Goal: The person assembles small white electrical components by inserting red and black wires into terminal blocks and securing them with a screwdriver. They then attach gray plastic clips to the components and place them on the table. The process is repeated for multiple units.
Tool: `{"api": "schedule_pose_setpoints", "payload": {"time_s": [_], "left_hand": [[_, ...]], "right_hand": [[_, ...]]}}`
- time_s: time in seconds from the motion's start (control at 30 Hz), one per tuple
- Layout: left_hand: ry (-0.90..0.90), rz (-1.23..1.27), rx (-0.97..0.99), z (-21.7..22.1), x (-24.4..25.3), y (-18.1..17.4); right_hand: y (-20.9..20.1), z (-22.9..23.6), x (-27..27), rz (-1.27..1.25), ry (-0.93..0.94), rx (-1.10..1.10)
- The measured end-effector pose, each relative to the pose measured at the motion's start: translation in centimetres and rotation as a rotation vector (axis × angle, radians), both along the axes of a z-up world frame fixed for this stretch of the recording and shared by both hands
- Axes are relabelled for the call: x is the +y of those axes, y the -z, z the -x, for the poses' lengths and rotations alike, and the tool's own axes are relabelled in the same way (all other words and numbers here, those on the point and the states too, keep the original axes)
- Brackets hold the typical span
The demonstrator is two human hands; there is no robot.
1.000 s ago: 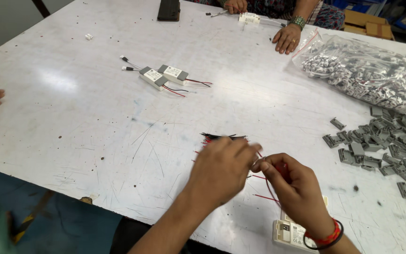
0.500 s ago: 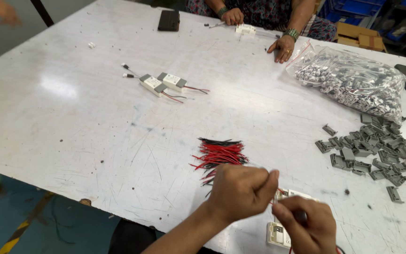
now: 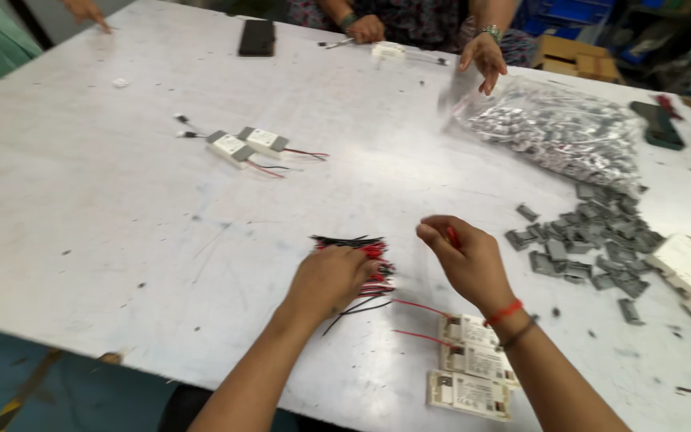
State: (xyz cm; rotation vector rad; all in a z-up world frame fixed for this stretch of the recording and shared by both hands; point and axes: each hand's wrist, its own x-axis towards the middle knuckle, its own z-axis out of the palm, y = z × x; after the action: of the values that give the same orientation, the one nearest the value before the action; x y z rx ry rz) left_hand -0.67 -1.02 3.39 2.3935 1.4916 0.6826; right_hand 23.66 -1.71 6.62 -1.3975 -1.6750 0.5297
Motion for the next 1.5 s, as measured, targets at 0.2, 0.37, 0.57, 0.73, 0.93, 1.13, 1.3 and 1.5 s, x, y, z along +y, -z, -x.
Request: {"api": "schedule_pose_setpoints", "payload": {"time_s": [0.2,0.37,0.57,0.73,0.93,1.13,1.3,1.5], "left_hand": [[-0.047,0.019,0.042,2.0,-1.1,-2.3],[0.001,0.064,-0.016,2.2,-2.4,-4.2],[0.065,0.201,0.042,1.0,-2.7,-4.6],[0.041,0.201,0.065,1.2,-1.8,-4.3],[0.117,0.135,0.011,0.9,-3.1,-4.4],[0.203,0.155,-0.008,-0.4,-3.8,-4.3],[0.197,0.144,0.003,-0.3,-3.6,-3.5],[0.325,0.116,0.006,-0.3,-3.5,-0.9]], "right_hand": [[1.6,-13.1,0.5,0.155,0.312,-0.499],[3.1,-22.7,-1.0,0.631,0.682,-0.586],[7.7,-19.1,8.4,0.557,0.623,-0.688],[7.3,-17.3,20.4,0.193,0.606,-0.241],[7.7,-29.7,12.5,-0.12,0.565,-0.44],[12.0,-33.7,6.6,-0.165,0.498,-0.701],[16.8,-26.5,10.4,-0.109,0.365,-0.736],[15.6,-18.2,22.7,0.139,0.445,-0.543]]}}
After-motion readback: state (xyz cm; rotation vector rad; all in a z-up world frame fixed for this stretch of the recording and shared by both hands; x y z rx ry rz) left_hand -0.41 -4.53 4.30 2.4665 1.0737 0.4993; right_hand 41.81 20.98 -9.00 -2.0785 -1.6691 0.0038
